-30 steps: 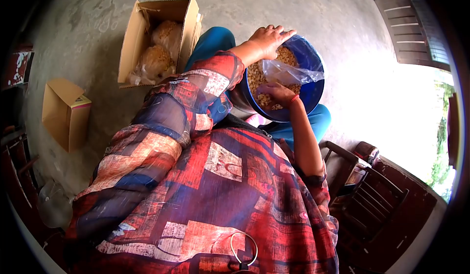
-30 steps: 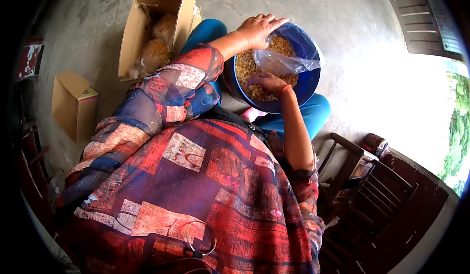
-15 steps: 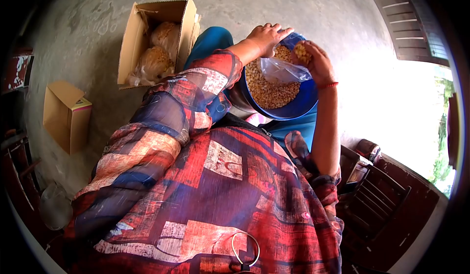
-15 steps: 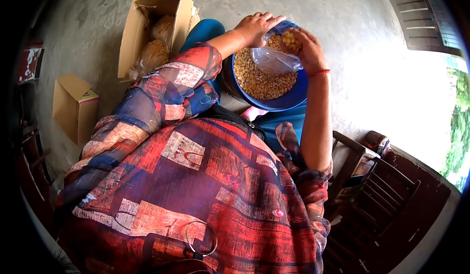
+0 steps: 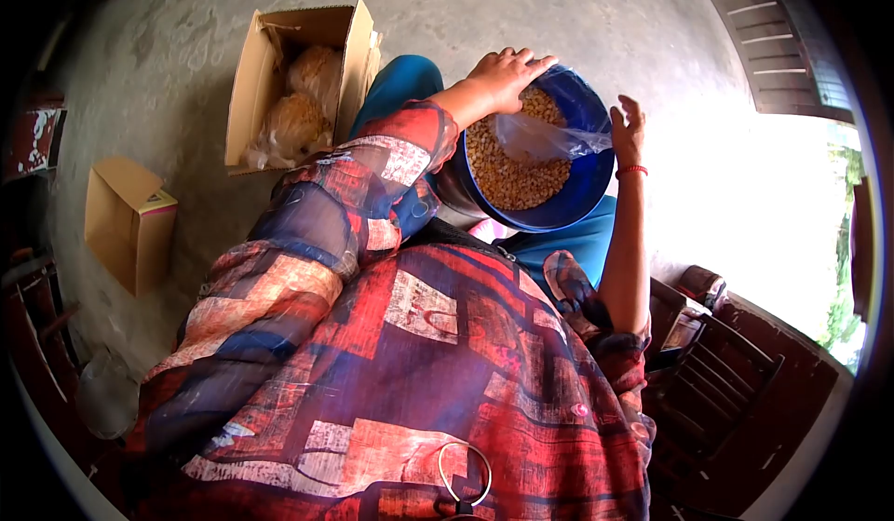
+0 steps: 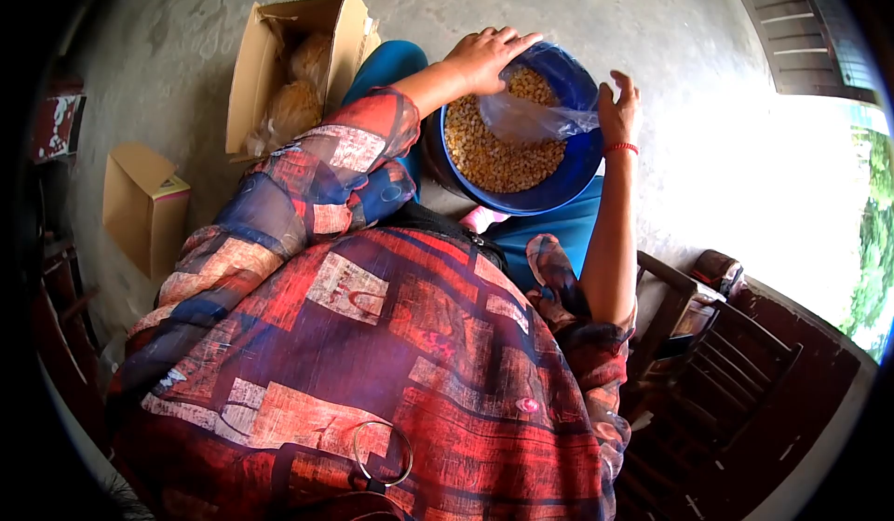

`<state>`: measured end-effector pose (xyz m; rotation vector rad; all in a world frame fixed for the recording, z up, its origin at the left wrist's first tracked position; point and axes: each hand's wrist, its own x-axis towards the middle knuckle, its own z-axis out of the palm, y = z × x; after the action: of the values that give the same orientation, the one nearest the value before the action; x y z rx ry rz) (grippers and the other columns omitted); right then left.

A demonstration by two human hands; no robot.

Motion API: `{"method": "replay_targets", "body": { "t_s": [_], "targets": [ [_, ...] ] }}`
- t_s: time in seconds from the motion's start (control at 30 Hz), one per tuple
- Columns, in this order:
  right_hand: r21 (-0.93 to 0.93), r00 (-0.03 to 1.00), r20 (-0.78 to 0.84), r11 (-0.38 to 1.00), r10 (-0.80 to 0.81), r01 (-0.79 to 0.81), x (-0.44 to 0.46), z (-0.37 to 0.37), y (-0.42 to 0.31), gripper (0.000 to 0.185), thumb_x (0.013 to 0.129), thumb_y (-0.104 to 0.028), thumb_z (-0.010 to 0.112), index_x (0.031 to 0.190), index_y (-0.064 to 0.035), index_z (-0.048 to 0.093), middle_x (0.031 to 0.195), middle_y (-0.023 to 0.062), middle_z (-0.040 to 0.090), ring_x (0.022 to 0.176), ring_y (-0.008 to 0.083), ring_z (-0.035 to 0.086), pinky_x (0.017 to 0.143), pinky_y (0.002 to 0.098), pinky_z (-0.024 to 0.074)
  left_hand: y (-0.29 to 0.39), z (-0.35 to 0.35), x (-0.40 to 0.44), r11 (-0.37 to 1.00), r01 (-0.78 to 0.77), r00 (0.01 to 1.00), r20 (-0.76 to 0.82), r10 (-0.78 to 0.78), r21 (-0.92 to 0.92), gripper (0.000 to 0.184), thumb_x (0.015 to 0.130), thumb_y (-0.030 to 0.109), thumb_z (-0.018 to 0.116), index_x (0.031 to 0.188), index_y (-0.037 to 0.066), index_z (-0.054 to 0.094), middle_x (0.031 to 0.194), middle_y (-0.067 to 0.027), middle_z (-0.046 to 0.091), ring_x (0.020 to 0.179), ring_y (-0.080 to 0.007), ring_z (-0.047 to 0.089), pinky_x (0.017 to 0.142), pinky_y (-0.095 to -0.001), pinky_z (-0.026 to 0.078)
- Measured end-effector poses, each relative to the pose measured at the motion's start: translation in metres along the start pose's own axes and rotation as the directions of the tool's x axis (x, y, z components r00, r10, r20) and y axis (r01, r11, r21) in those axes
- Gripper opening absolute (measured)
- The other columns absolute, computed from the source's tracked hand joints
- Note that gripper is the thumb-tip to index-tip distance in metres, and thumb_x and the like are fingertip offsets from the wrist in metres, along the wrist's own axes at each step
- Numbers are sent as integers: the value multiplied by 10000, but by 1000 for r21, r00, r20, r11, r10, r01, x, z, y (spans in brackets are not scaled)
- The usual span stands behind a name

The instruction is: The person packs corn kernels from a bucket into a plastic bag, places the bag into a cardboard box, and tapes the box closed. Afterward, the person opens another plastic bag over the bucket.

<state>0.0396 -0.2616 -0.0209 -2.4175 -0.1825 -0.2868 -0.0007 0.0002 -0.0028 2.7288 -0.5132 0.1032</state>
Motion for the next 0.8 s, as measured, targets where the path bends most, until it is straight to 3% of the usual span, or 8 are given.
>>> {"method": "replay_targets", "body": {
  "t_s": [0.03,0.1,0.17,0.37,0.43,0.63,0.7,0.8],
  "targets": [
    [-114,998,-56,993,22,-28,-4,3,4,261,753,-221,561,993,-120,582,979,150,596,904,296,571,771,375,447,0,0,0,1000,3,1000,-4,-3,-6,849,615,137,649,1337,265,220,1160,-79,431,1047,-284,457,876,-374,415],
    [-194,959,188,965,214,-177,-22,6,10,334,765,-349,520,972,-90,554,905,231,580,861,376,553,733,434,432,1,-1,0,1000,-6,1000,-7,6,-8,846,615,138,647,1335,265,222,1158,-78,431,1045,-284,457,874,-374,416],
    [-261,941,169,934,292,-243,-28,7,13,328,773,-354,496,946,-80,553,844,235,584,833,387,554,715,440,429,2,-4,-1,998,26,1000,17,-25,-51,822,623,137,630,1330,263,231,1163,-80,429,1042,-286,459,869,-380,419],
    [-273,960,112,937,257,-219,-35,6,1,304,769,-329,500,931,-77,558,822,220,591,811,382,560,692,448,431,7,-11,-3,996,52,999,-2,-53,-69,795,649,133,605,1334,229,214,1170,-110,453,1041,-293,473,848,-383,425],
    [-263,960,86,935,267,-236,-38,6,0,301,768,-325,500,935,-82,558,827,220,591,811,383,560,689,451,433,5,-7,-4,995,74,994,-74,-79,-73,772,641,127,613,1315,211,245,1089,-103,489,994,-286,499,803,-385,428],
    [-253,954,55,929,294,-271,-40,5,-8,256,736,-260,496,912,-84,553,829,217,592,808,379,563,698,445,442,5,-7,0,985,153,988,-25,-155,-76,752,672,156,590,1327,204,223,1045,-141,519,920,-315,539,753,-404,469],
    [-224,951,38,930,305,-290,-41,4,-12,239,727,-231,500,910,-82,543,831,209,596,813,373,565,707,438,442,6,-10,1,953,296,954,74,-291,-67,743,675,179,587,1325,202,228,1024,-141,540,909,-316,549,752,-406,469],
    [-105,961,-61,955,271,-276,-44,3,-16,207,696,-154,530,890,-85,516,839,187,594,834,356,559,726,414,439,5,-8,0,954,292,956,59,-288,-67,732,676,191,587,1320,187,239,992,-146,559,901,-316,555,751,-409,466]
  ]
}}
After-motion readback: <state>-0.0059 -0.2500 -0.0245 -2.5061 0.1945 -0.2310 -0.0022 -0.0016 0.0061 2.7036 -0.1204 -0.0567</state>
